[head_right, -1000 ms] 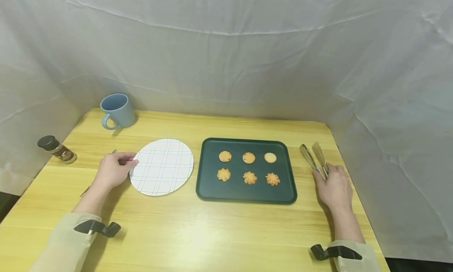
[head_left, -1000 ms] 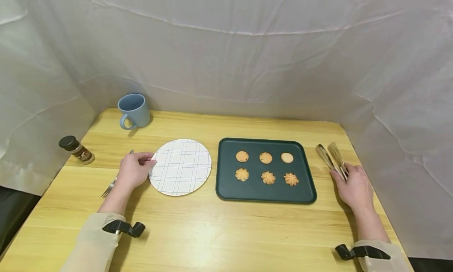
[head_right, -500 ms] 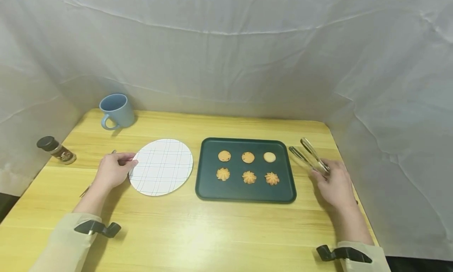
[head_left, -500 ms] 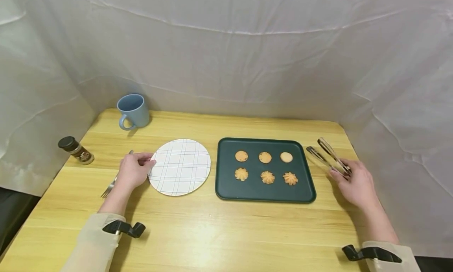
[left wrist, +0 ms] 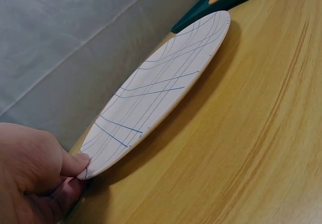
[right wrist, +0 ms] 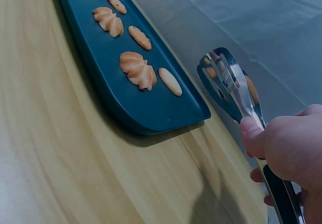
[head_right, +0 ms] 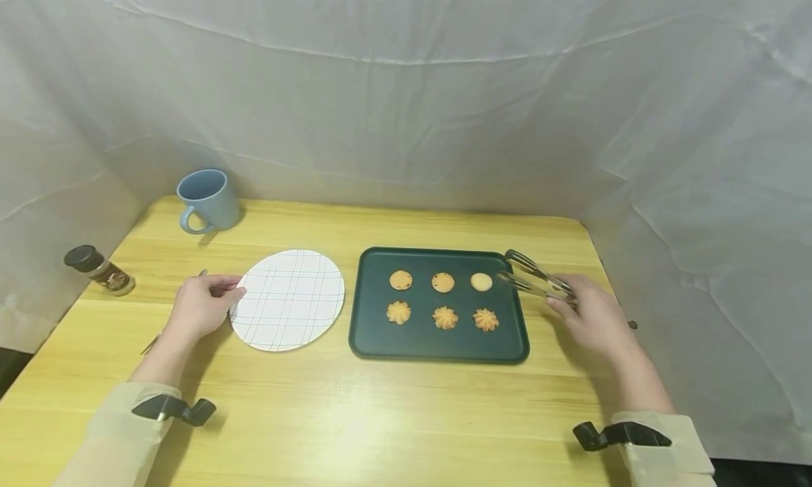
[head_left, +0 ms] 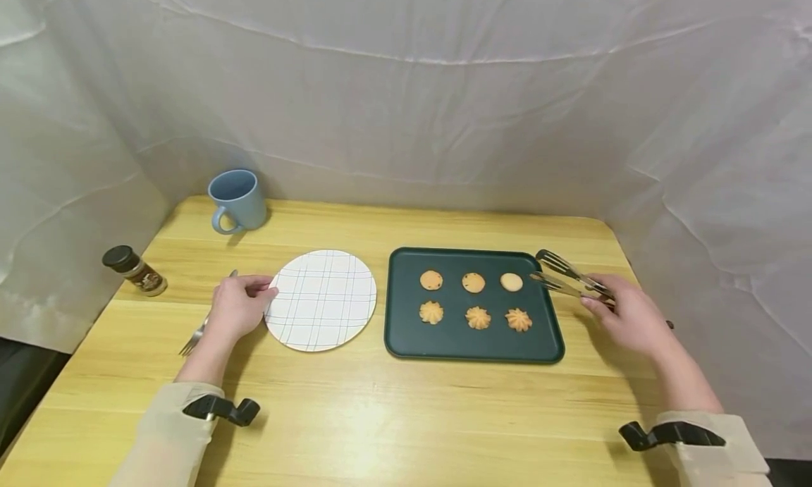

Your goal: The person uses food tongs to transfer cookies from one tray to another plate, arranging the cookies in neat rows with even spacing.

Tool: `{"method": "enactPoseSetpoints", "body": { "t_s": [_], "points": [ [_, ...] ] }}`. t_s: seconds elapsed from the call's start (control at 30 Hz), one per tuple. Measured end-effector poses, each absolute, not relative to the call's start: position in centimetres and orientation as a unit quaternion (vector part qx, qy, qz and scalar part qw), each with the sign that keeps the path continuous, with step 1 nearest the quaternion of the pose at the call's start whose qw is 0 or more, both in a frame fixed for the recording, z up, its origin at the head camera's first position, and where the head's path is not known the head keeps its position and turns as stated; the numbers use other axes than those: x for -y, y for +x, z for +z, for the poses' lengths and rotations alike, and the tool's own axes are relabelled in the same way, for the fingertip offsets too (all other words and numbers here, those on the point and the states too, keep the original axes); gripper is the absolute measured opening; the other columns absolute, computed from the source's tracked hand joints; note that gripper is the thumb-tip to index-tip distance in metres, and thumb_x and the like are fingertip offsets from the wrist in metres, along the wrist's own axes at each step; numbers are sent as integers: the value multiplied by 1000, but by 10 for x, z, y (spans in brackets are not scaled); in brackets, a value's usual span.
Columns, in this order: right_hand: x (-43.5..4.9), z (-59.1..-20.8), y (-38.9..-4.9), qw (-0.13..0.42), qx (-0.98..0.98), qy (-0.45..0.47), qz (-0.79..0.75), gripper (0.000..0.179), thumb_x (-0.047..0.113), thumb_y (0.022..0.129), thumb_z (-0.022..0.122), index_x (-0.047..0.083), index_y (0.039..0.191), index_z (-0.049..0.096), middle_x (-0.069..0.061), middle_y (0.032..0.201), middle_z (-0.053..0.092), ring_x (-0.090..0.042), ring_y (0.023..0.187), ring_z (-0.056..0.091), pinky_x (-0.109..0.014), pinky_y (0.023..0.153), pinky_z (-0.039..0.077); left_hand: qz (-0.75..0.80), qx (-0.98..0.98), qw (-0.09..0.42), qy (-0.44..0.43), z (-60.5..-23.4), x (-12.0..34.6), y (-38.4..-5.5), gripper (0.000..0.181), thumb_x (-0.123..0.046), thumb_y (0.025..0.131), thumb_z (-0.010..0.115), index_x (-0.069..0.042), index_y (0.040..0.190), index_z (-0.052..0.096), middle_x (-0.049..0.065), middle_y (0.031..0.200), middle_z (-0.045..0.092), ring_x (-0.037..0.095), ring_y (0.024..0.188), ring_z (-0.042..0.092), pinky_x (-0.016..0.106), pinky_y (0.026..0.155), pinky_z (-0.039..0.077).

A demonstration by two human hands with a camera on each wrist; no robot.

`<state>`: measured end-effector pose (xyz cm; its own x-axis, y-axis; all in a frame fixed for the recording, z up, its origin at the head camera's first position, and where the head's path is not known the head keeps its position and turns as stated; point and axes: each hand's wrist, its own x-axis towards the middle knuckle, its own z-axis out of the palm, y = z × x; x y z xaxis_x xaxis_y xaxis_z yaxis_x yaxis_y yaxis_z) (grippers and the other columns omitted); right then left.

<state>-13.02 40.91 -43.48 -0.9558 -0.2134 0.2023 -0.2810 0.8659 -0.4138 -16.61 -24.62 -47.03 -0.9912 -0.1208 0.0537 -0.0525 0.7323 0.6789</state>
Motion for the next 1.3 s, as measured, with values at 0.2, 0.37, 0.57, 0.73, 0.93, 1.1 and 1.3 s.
{"method": "enactPoseSetpoints", "body": {
  "t_s": [0.2, 0.37, 0.57, 0.73, 0.93, 1.1, 1.3],
  "points": [
    [-406, -437, -143, 46, 962, 146, 227, 44, 16, 104, 70, -5, 142, 58, -27, 125, 64, -46, 110, 62, -63, 87, 47, -369, 927, 47, 49, -472, 246, -165, 28, -14, 100, 73, 4, 122, 76, 18, 106, 77, 32, 97, 72, 39, 82, 52],
    [-403, -440, -151, 19, 959, 150, 239, 44, 17, 106, 67, -4, 144, 57, -26, 127, 63, -47, 115, 60, -66, 92, 46, -373, 925, 46, 50, -473, 247, -165, 29, -14, 100, 72, 4, 122, 76, 18, 107, 77, 32, 98, 72, 39, 82, 53],
    [-400, -443, -158, 8, 961, 160, 224, 43, 17, 106, 67, -3, 143, 57, -27, 129, 63, -50, 120, 59, -68, 99, 43, -372, 925, 49, 54, -473, 246, -164, 29, -15, 100, 72, 4, 122, 76, 18, 107, 77, 32, 97, 72, 38, 81, 53],
    [-398, -445, -161, -1, 967, 159, 198, 41, 17, 106, 67, 0, 143, 59, -26, 130, 64, -49, 120, 60, -69, 98, 42, -372, 925, 52, 55, -473, 245, -165, 29, -14, 100, 72, 4, 122, 76, 19, 106, 77, 31, 96, 71, 39, 82, 52],
    [-394, -446, -164, -9, 973, 157, 169, 40, 20, 106, 68, 4, 142, 61, -21, 127, 66, -46, 119, 61, -67, 89, 39, -372, 925, 50, 59, -472, 244, -164, 29, -14, 101, 72, 4, 122, 76, 19, 107, 77, 31, 95, 71, 38, 80, 52],
    [-391, -446, -165, -7, 974, 159, 160, 39, 19, 106, 68, 3, 141, 62, -21, 127, 66, -46, 120, 61, -68, 89, 40, -373, 924, 53, 60, -472, 243, -164, 28, -14, 101, 72, 5, 121, 76, 18, 106, 77, 30, 94, 71, 37, 78, 53],
    [-391, -448, -165, 2, 973, 164, 161, 36, 16, 106, 67, 3, 139, 62, -21, 127, 67, -46, 118, 62, -71, 93, 41, -373, 924, 59, 61, -471, 242, -163, 27, -13, 100, 72, 5, 120, 76, 18, 104, 77, 30, 93, 71, 37, 78, 53]
  ]
}}
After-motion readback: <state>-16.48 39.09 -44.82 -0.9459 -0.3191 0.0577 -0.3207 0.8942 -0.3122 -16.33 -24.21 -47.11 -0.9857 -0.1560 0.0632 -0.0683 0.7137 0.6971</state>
